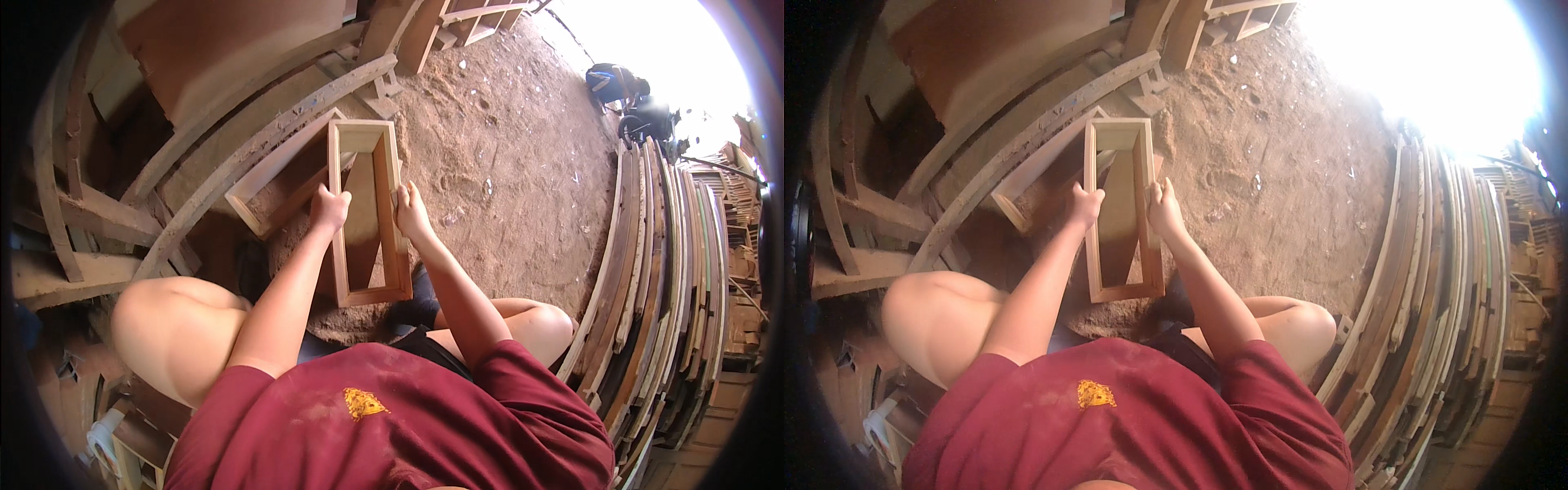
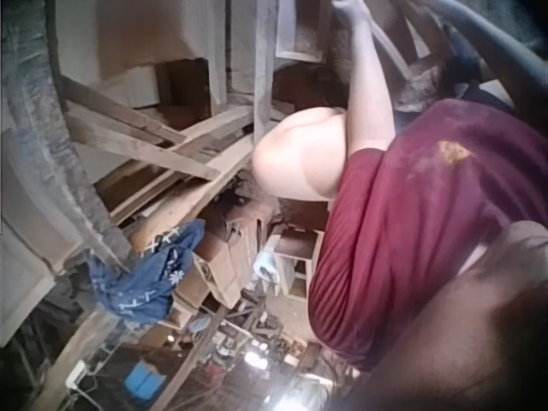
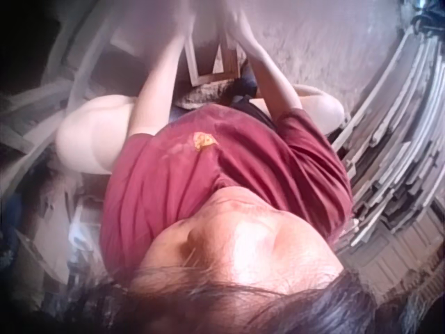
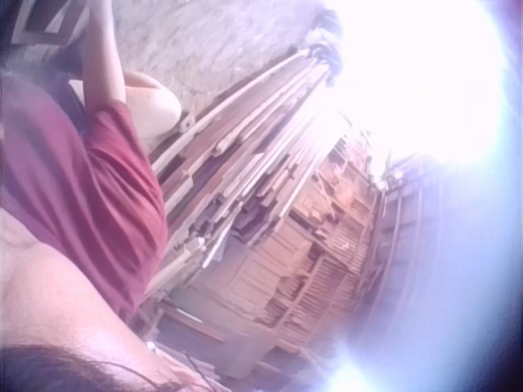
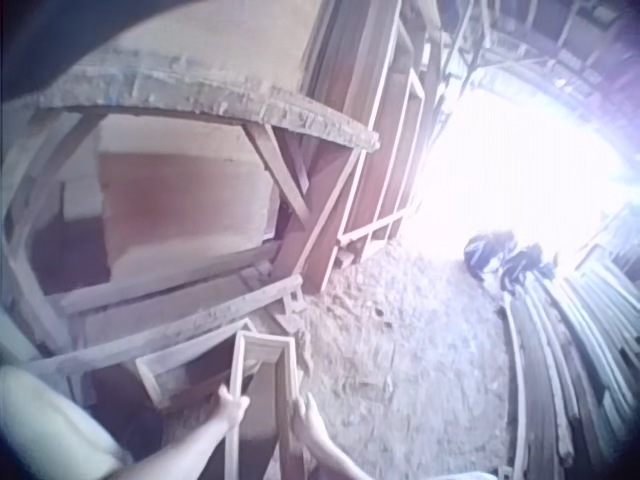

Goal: The person sits on the ground and assembles a rectangular wooden frame by hand, repeatedly inserting and adjusting a side piece into the frame structure.

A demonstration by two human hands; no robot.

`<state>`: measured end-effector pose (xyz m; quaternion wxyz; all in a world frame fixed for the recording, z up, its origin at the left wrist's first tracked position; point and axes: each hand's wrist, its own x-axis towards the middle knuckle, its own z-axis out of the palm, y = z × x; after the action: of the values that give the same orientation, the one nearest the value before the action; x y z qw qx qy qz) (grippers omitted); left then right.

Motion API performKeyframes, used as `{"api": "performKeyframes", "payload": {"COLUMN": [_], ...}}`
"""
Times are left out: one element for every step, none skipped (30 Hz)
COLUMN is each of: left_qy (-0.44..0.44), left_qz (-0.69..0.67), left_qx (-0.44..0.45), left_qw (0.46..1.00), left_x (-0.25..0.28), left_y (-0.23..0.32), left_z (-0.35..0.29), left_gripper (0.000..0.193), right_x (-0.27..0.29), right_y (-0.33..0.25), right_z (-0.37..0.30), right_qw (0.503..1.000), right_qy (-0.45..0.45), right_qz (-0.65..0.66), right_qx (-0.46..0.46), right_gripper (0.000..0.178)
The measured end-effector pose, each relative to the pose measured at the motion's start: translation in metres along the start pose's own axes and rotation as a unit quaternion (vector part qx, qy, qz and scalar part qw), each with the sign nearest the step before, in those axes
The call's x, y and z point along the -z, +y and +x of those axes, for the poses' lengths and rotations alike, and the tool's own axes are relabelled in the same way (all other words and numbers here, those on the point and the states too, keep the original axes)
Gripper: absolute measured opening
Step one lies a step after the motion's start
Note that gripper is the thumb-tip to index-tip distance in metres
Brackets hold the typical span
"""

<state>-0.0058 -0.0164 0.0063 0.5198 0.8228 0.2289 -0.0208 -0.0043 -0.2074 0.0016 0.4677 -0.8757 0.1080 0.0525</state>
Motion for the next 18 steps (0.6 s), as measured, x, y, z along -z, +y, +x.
{"api": "performKeyframes", "payload": {"left_qy": [0.006,0.012,0.001,-0.007,-0.016,-0.013,-0.019,-0.017,-0.025,-0.026,-0.033,-0.033,-0.040,-0.048,-0.053,-0.038,-0.025,-0.018], "left_qz": [0.003,0.005,-0.005,-0.004,-0.004,-0.003,0.002,0.007,0.013,0.021,0.028,0.030,0.030,0.030,0.022,0.016,0.011,0.004], "left_qx": [-0.007,-0.014,-0.012,-0.007,-0.002,0.011,0.019,0.026,0.030,0.036,0.047,0.049,0.044,0.037,0.048,0.045,0.041,0.034], "left_qw": [1.000,1.000,1.000,1.000,1.000,1.000,1.000,0.999,0.999,0.999,0.998,0.998,0.998,0.998,0.997,0.998,0.999,0.999], "left_x": [0.000,0.001,-0.009,-0.008,-0.007,0.000,0.002,0.003,0.001,0.001,-0.001,-0.002,-0.006,-0.008,-0.005,-0.003,-0.003,-0.006], "left_y": [0.001,0.003,0.002,0.002,0.005,0.001,0.000,-0.002,0.003,0.004,0.004,0.001,0.003,0.006,-0.001,-0.006,-0.011,-0.013], "left_z": [-0.001,0.000,0.004,0.004,0.003,0.004,0.006,0.007,0.005,0.004,0.006,0.008,0.008,0.008,0.011,0.012,0.012,0.013], "left_gripper": [0.050,0.049,0.050,0.050,0.050,0.050,0.051,0.051,0.052,0.052,0.054,0.055,0.055,0.055,0.056,0.056,0.056,0.056], "right_x": [-0.003,-0.006,-0.006,-0.010,-0.012,-0.021,-0.024,-0.026,-0.024,-0.025,-0.026,-0.029,-0.025,-0.019,-0.030,-0.034,-0.038,-0.038], "right_y": [0.000,0.002,0.019,0.016,0.011,-0.016,-0.031,-0.042,-0.038,-0.042,-0.044,-0.046,-0.039,-0.031,-0.035,-0.039,-0.041,-0.035], "right_z": [0.017,0.042,0.073,0.092,0.109,0.115,0.125,0.139,0.158,0.172,0.183,0.195,0.208,0.219,0.216,0.211,0.202,0.195], "right_qw": [0.999,0.997,0.994,0.993,0.993,0.996,0.997,0.997,0.996,0.995,0.995,0.994,0.994,0.996,0.995,0.995,0.995,0.995], "right_qy": [0.022,0.027,0.039,0.042,0.046,0.039,0.041,0.025,0.016,0.001,0.007,0.010,0.018,0.022,0.013,0.009,0.020,0.036], "right_qz": [-0.022,-0.050,-0.080,-0.087,-0.094,-0.080,-0.068,-0.077,-0.086,-0.093,-0.096,-0.098,-0.105,-0.090,-0.094,-0.099,-0.094,-0.091], "right_qx": [0.016,0.044,0.068,0.063,0.058,0.030,-0.001,-0.008,-0.022,-0.031,-0.038,-0.046,-0.006,-0.019,-0.011,0.000,0.006,0.010], "right_gripper": [0.051,0.051,0.051,0.050,0.050,0.049,0.049,0.053,0.058,0.063,0.063,0.062,0.061,0.061,0.060,0.059,0.052,0.046]}}
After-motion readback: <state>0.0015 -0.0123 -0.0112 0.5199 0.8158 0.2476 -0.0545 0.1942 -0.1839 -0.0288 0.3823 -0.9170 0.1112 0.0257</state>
